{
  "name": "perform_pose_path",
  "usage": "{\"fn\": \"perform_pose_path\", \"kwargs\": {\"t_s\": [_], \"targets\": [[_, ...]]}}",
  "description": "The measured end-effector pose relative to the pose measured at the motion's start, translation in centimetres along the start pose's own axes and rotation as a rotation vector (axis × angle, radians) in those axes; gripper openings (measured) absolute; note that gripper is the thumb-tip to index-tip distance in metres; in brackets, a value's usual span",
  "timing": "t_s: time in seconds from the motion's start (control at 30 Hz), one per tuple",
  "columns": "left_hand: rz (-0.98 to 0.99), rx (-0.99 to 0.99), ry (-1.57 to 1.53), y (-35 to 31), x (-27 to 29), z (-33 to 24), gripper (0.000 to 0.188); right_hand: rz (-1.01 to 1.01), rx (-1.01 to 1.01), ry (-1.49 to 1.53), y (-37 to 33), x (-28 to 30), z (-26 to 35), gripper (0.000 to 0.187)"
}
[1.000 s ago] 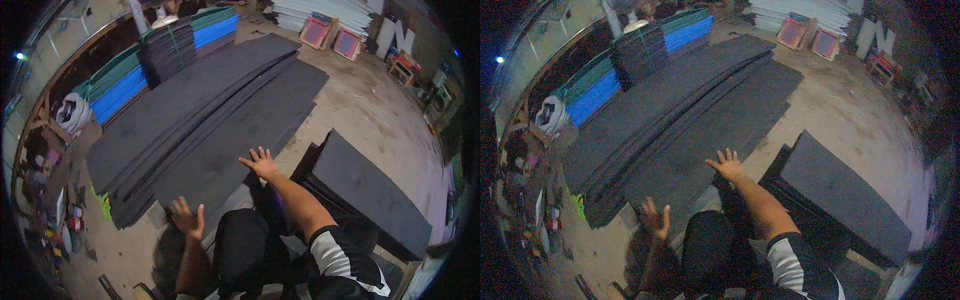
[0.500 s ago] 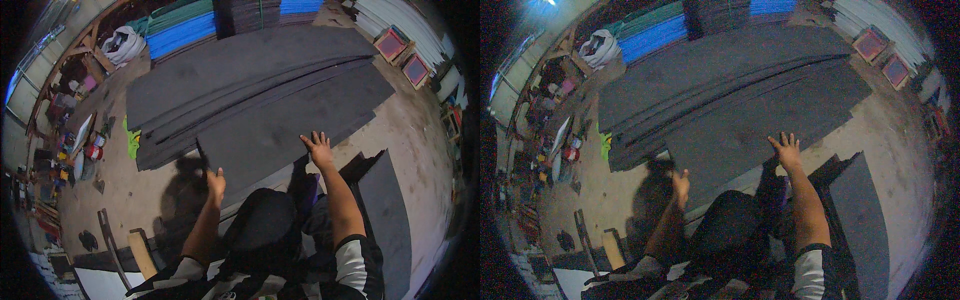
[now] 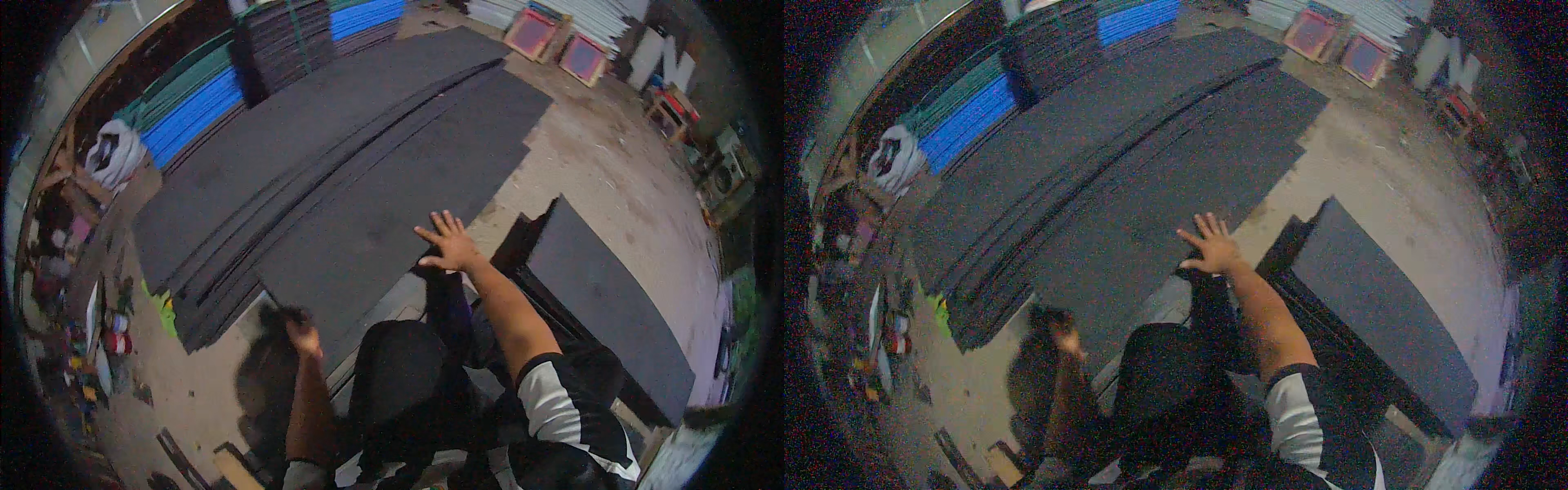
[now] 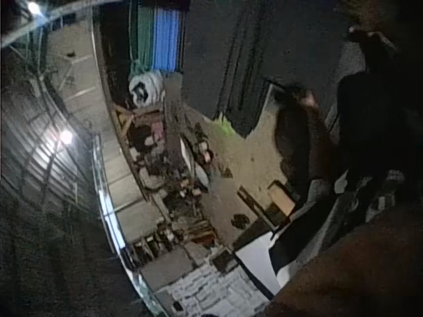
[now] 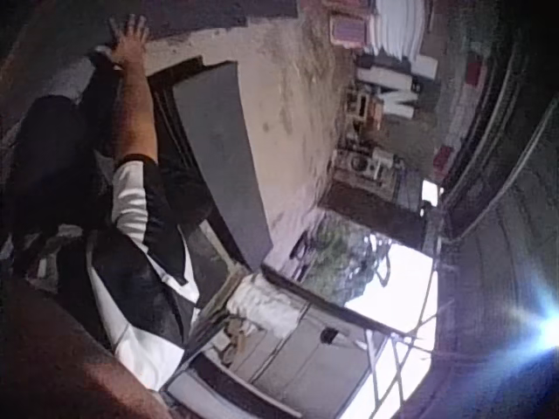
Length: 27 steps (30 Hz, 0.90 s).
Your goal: The person sits on the floor and repeatedly picks up dark gray foam sheets from a pile, then places them onto a separate stack. The person handles the sheets one at a time, transferring them between two locations on the floor.
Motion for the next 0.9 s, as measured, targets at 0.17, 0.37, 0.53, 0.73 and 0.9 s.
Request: {"fn": "perform_pose_path", "kwargs": {"t_s": [0.17, 0.37, 0.53, 0.73, 0.9], "targets": [[0.010, -0.061, -0.076, 1.2, -1.3, 1.8, 0.059, -0.009, -0.079, -0.003, -0.4, -2.1, -1.4, 0.075], [0.087, -0.031, 0.251, 3.1, 0.3, 4.6, 0.069, 0.098, -0.098, -0.028, 0.3, -1.6, -0.1, 0.074], [-0.012, -0.355, 0.413, 3.1, 0.9, 0.7, 0.082, 0.206, -0.195, -0.098, 0.3, 1.0, 1.8, 0.070], [0.008, -0.253, 0.994, -5.1, -7.3, -13.2, 0.092, -0.011, -0.237, -0.038, -4.8, 3.3, -1.1, 0.078], [0.275, -0.643, 0.878, -12.4, -17.4, -18.4, 0.083, -0.068, -0.285, -0.031, -14.9, 9.1, -5.0, 0.086]]}}
Point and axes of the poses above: each hand's wrist, its own y-axis towards the middle knuckle, its own x-axis out of the back of the hand, z = x × y, the point moved 9 cm from there along y, towards the middle knuckle, and after that the axes turned 5 degrees about -y, right-handed, at the moved point
